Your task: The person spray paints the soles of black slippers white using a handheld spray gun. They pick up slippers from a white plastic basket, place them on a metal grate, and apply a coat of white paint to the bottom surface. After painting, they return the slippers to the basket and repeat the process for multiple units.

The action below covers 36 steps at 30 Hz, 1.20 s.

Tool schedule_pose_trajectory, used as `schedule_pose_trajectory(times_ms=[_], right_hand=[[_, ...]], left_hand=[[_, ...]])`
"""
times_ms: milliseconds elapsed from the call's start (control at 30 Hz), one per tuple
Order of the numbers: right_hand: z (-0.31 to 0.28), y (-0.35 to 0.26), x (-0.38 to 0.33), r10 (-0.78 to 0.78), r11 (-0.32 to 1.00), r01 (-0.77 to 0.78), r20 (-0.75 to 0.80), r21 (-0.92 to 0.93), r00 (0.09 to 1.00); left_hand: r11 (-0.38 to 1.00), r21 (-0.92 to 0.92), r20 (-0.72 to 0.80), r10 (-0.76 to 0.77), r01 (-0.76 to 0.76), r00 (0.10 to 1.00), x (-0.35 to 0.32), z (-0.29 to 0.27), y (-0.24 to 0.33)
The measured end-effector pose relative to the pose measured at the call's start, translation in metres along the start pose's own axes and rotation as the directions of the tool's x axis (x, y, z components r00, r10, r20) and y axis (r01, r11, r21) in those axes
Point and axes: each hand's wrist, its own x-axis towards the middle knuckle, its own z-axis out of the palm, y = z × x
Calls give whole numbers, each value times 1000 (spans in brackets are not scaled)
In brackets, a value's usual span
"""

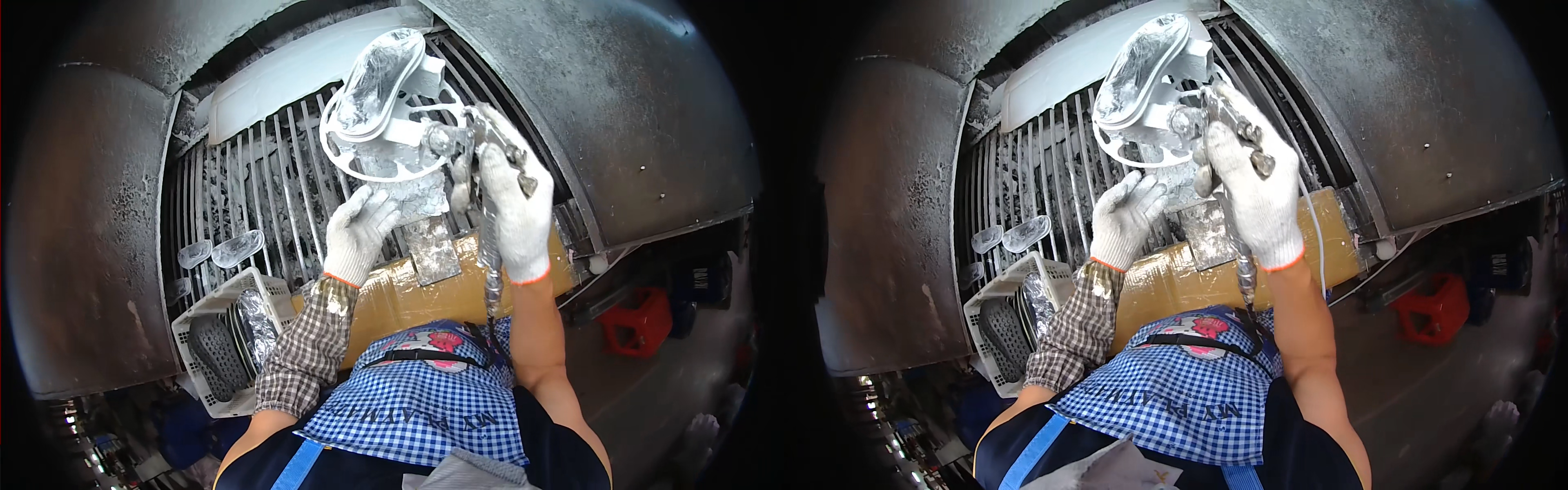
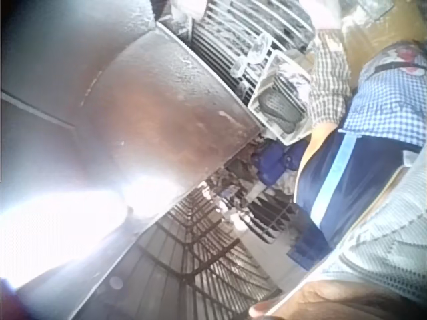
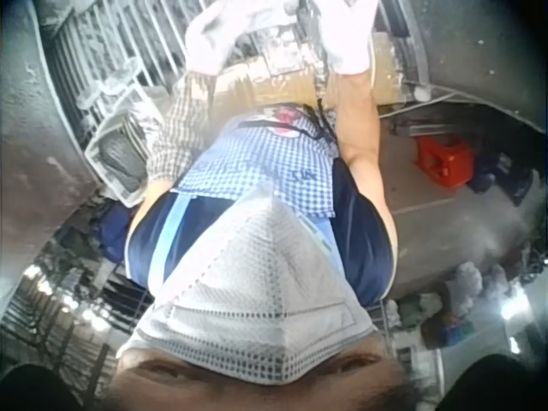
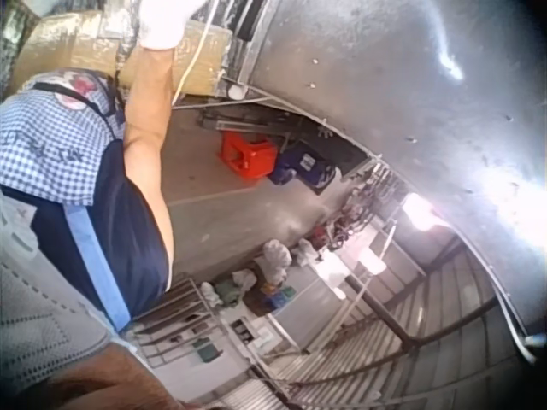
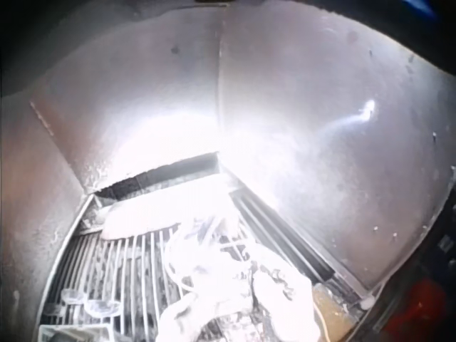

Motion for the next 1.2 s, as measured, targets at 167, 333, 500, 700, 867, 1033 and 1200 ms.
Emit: schedule_pose_trajectory(times_ms=[167,333,500,700,867,1033,1200], right_hand=[[-2,9,26,-98,994,94,-63,-61,993],[-3,0,31,-137,990,131,-123,-58,983],[2,-7,14,-226,963,191,-181,-189,957],[3,-1,3,-145,965,134,-31,-226,989],[4,1,-2,-194,960,199,46,-198,980],[-1,-7,-13,28,997,-28,-9,-66,1000],[-35,12,-38,129,953,-159,-129,-258,983]], left_hand=[[1000,26,37,2,-3,999,-1,-1,1],[999,0,80,33,-33,996,-4,11,1],[997,-25,171,71,-68,983,-7,24,8],[990,4,157,137,-139,978,1,19,19],[991,-28,172,135,-132,976,2,19,26],[989,69,79,126,-131,989,-2,13,25],[976,188,130,83,-107,988,-18,35,5]])
